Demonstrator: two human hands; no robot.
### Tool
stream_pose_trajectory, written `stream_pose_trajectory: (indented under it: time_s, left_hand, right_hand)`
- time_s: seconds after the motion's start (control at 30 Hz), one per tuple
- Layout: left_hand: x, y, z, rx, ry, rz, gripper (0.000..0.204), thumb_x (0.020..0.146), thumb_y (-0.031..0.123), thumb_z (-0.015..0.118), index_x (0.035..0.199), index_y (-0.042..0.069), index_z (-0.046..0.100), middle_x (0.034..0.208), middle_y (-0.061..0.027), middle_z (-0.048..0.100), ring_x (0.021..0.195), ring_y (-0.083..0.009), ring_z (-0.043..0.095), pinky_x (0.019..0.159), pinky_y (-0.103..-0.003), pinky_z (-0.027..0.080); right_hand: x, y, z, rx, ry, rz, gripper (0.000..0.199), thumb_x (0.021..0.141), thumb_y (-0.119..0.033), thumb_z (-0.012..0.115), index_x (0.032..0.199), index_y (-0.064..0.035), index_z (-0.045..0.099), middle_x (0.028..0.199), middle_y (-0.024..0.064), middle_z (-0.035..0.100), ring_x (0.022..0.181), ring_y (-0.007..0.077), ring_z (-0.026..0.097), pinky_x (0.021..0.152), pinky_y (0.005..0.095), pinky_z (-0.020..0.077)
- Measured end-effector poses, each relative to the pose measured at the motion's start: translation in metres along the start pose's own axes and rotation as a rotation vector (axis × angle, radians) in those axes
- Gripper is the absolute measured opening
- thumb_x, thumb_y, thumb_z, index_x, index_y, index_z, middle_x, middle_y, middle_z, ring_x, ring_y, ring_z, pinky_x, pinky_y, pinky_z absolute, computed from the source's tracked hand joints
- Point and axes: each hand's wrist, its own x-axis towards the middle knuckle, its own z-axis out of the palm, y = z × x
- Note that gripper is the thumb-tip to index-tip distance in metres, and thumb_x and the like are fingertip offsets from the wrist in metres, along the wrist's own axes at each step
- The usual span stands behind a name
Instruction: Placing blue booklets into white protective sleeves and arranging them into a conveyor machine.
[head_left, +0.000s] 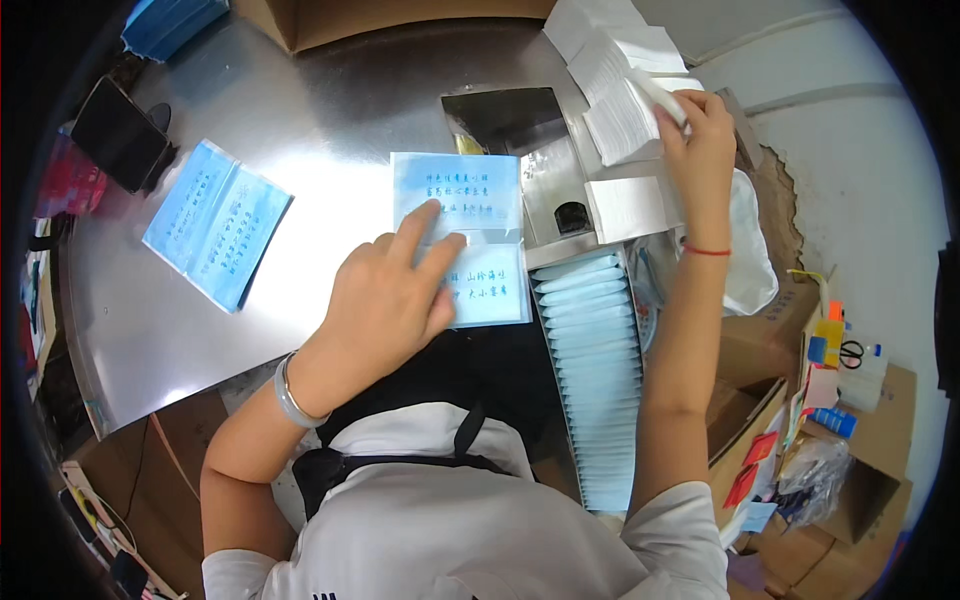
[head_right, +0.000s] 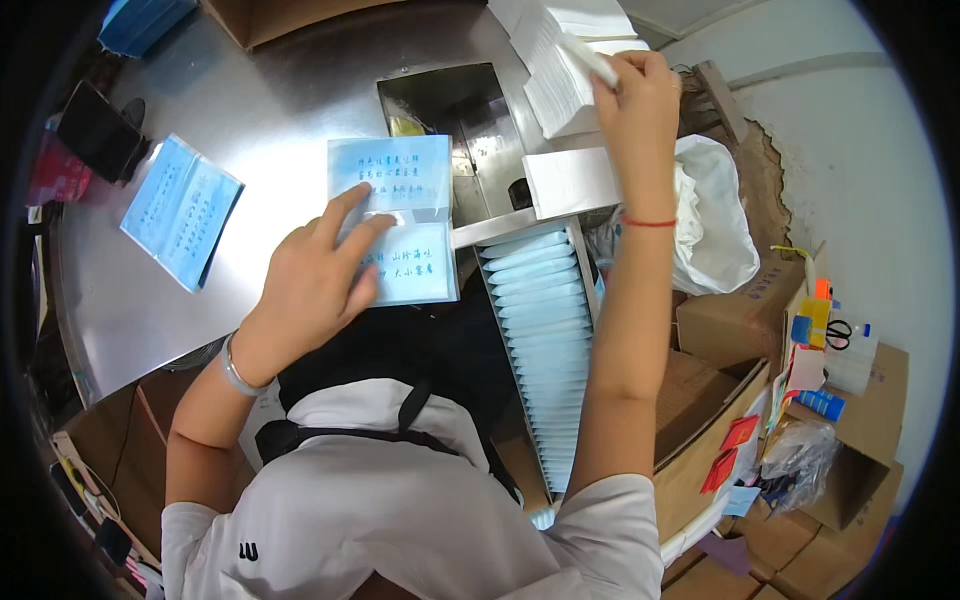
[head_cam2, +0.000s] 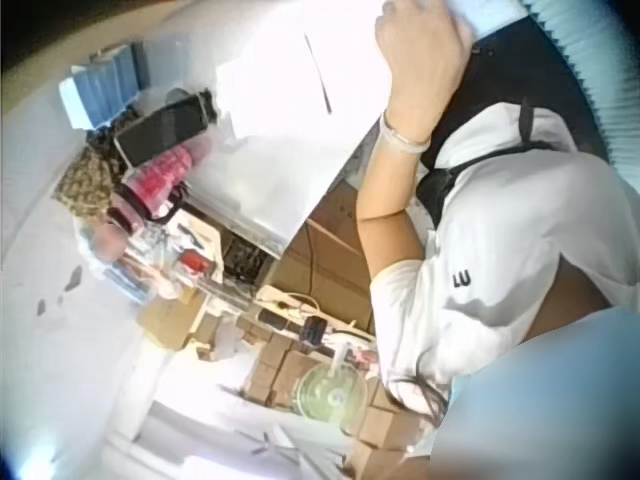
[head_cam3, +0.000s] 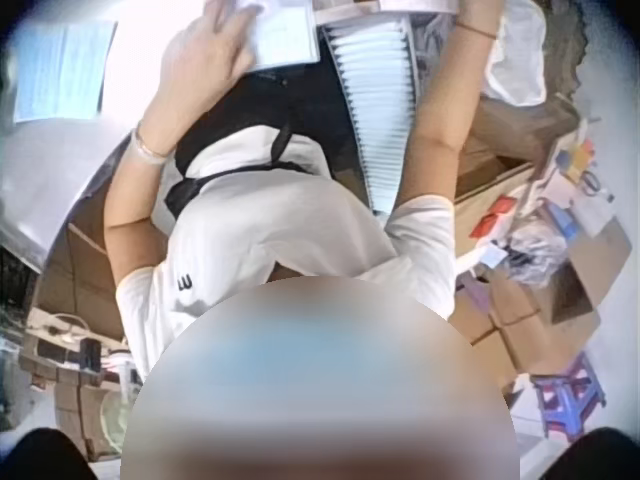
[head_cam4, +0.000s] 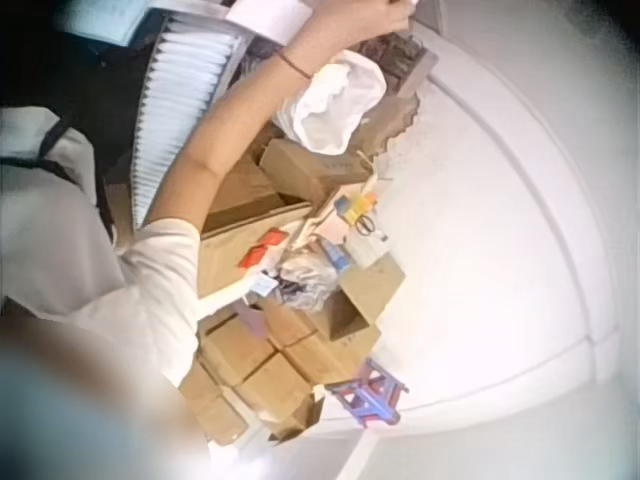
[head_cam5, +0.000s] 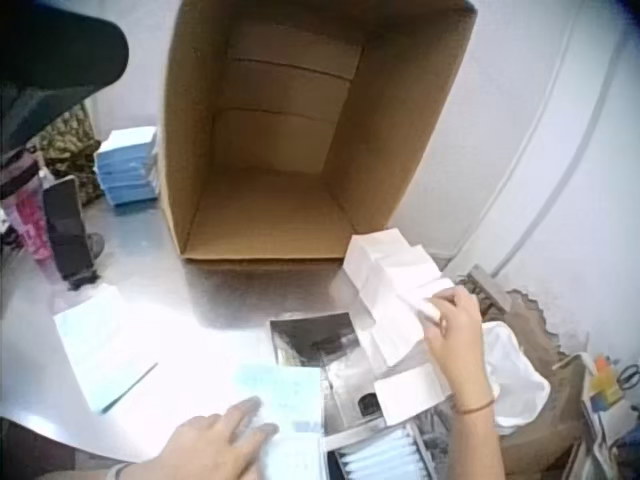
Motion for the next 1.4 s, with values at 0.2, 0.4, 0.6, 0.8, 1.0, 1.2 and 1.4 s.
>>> stream_pose_trajectory:
  time_s: [0.2, 0.4, 0.6, 0.8, 1.0, 1.2, 1.4]
  left_hand:
    - [0.013, -0.033, -0.004, 0.034, 0.143, 0.04, 0.055, 0.069, 0.014, 0.077, 0.122, 0.005, 0.06, 0.136, -0.0237, 0.047, 0.097, -0.0335, 0.06, 0.082, -0.038, 0.052]
    - [0.03, 0.013, 0.011, -0.147, 0.239, 0.236, 0.052, 0.072, 0.0, 0.073, 0.122, 0.011, 0.063, 0.137, -0.0182, 0.048, 0.093, -0.0336, 0.063, 0.085, -0.042, 0.054]
    - [-0.019, -0.035, -0.023, -0.063, 0.51, -0.109, 0.02, 0.082, 0.007, 0.068, 0.101, 0.003, 0.069, 0.115, -0.0202, 0.061, 0.104, -0.0343, 0.059, 0.087, -0.04, 0.047]
    - [-0.078, -0.113, -0.033, 0.627, 0.339, -0.504, 0.041, 0.092, 0.024, 0.059, 0.131, 0.013, 0.053, 0.144, -0.0216, 0.042, 0.137, -0.0429, 0.035, 0.111, -0.056, 0.026]
    - [-0.064, -0.099, -0.047, 0.342, 0.166, -0.49, 0.042, 0.093, 0.032, 0.059, 0.129, 0.013, 0.05, 0.148, -0.0208, 0.039, 0.141, -0.0428, 0.031, 0.112, -0.059, 0.021]
    - [-0.064, -0.097, -0.043, 0.482, 0.387, -0.514, 0.037, 0.09, 0.025, 0.068, 0.118, 0.007, 0.053, 0.12, -0.0154, 0.055, 0.118, -0.0347, 0.048, 0.105, -0.048, 0.03]
    - [-0.076, -0.102, -0.052, 0.486, 0.333, -0.487, 0.026, 0.089, 0.024, 0.068, 0.103, 0.006, 0.056, 0.107, -0.0139, 0.054, 0.108, -0.0325, 0.05, 0.093, -0.046, 0.035]
  right_hand:
    - [-0.099, -0.177, 0.004, 0.316, -0.185, -0.308, 0.027, 0.084, -0.012, 0.061, 0.109, -0.0091, 0.068, 0.104, 0.0103, 0.068, 0.096, 0.0267, 0.066, 0.104, 0.0509, 0.0418]
    - [-0.061, -0.12, 0.063, 0.297, -0.362, -0.076, 0.009, 0.08, -0.013, 0.063, 0.086, -0.007, 0.065, 0.075, 0.0141, 0.062, 0.078, 0.0325, 0.066, 0.095, 0.0529, 0.0464]
    - [-0.058, -0.11, 0.032, 0.166, -0.143, 0.269, 0.019, 0.084, -0.015, 0.066, 0.098, -0.0033, 0.069, 0.079, 0.016, 0.066, 0.078, 0.0379, 0.063, 0.064, 0.042, 0.0513]
    - [-0.09, -0.09, 0.007, -0.212, -0.209, 0.458, 0.033, 0.081, -0.009, 0.069, 0.112, -0.0001, 0.066, 0.107, 0.0141, 0.057, 0.098, 0.0328, 0.057, 0.084, 0.0404, 0.0472]
    - [-0.054, -0.064, -0.02, 0.047, 0.284, 0.395, 0.042, 0.084, -0.002, 0.061, 0.125, 0.0073, 0.056, 0.113, 0.019, 0.056, 0.108, 0.0381, 0.054, 0.095, 0.0439, 0.0445]
    - [-0.012, -0.03, 0.056, -0.32, 0.118, 0.206, 0.027, 0.088, -0.017, 0.066, 0.107, 0.0016, 0.06, 0.109, 0.0188, 0.055, 0.103, 0.0366, 0.052, 0.092, 0.0476, 0.0405]
    - [-0.014, -0.041, 0.023, -0.401, 0.048, 0.166, 0.017, 0.089, -0.018, 0.062, 0.088, -0.0021, 0.068, 0.095, 0.0139, 0.058, 0.092, 0.0317, 0.053, 0.085, 0.0472, 0.0378]
